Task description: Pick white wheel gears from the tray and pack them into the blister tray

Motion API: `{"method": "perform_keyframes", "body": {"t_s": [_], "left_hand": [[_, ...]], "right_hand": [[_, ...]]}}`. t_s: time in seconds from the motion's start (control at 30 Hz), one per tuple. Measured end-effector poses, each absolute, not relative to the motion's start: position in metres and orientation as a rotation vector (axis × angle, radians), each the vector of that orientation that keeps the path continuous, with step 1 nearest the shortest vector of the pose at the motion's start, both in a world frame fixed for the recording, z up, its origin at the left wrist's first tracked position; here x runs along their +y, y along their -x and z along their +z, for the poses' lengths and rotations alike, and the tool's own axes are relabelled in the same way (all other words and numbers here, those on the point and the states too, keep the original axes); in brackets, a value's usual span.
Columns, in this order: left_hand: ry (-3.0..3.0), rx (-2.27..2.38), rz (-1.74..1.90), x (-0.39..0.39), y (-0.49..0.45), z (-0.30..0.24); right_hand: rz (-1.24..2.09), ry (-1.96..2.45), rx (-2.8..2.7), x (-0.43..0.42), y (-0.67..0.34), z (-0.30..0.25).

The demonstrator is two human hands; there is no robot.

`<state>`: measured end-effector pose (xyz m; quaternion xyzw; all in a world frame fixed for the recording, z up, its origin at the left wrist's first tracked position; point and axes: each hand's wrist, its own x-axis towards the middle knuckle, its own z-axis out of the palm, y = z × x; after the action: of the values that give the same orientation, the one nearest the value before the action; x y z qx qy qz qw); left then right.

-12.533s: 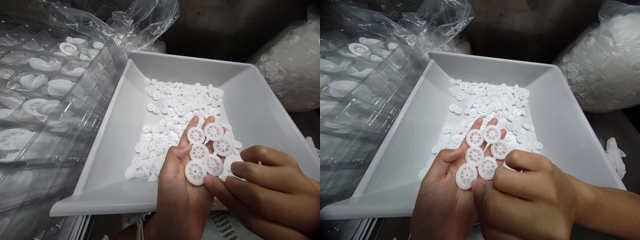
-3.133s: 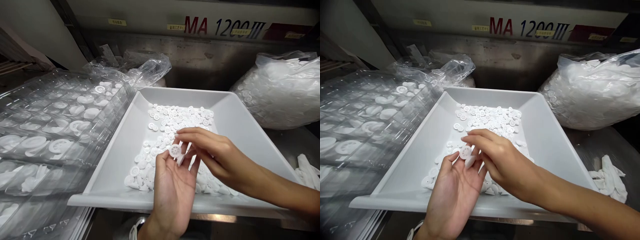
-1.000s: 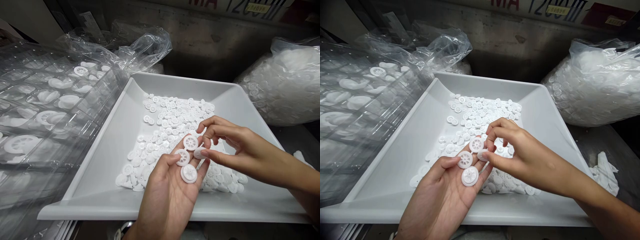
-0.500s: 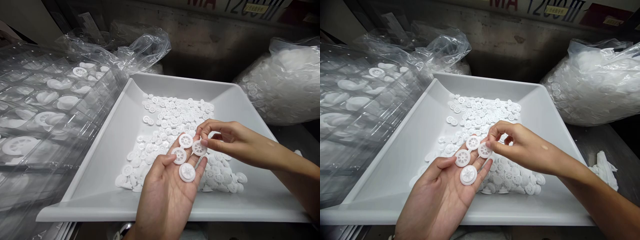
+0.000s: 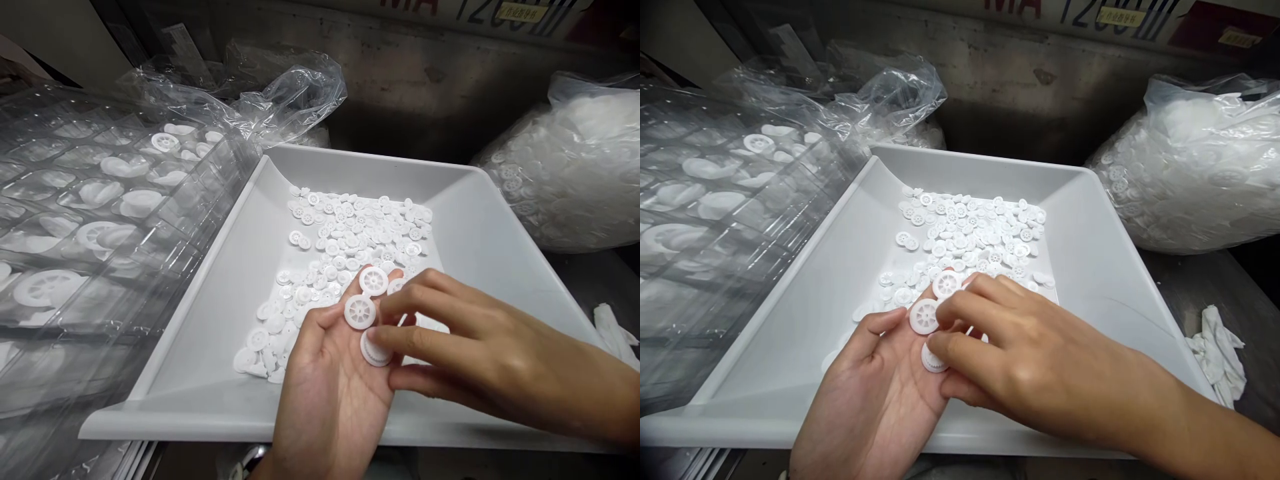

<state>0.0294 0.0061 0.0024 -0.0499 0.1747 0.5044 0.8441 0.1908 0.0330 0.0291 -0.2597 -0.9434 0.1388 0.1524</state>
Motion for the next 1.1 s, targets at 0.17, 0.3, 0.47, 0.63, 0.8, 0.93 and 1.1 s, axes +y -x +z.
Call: {"method": "perform_keyframes", "body": {"t_s": [0.17, 0.3, 0.47, 0.63, 0.8, 0.93, 1.1], "left_hand": [[0.064, 0.334, 1.090, 0.007, -0.030, 0.003], [0.124, 0.340, 1.091, 0.008, -0.032, 0.003], [0.138, 0.357, 1.081, 0.009, -0.031, 0.004], [0.129, 0.363, 1.061, 0.008, -0.031, 0.005], [0.181, 0.328, 1.093, 0.007, -0.031, 0.004], [0.154, 0.290, 1.110, 0.008, -0.030, 0.004], [0.128, 0.260, 1.107, 0.010, -0.030, 0.005]], "right_hand": [[0.403, 0.743, -2.682, 0.031, -0.187, 0.024], [0.322, 0.711, -2.701, 0.032, -0.185, 0.024], [0.246, 0.689, -2.731, 0.030, -0.185, 0.024], [0.277, 0.801, -2.761, 0.024, -0.189, 0.027], [0.290, 0.922, -2.670, 0.023, -0.195, 0.031], [0.416, 1.019, -2.596, 0.023, -0.198, 0.026], [0.423, 1.040, -2.625, 0.019, -0.199, 0.020]]}}
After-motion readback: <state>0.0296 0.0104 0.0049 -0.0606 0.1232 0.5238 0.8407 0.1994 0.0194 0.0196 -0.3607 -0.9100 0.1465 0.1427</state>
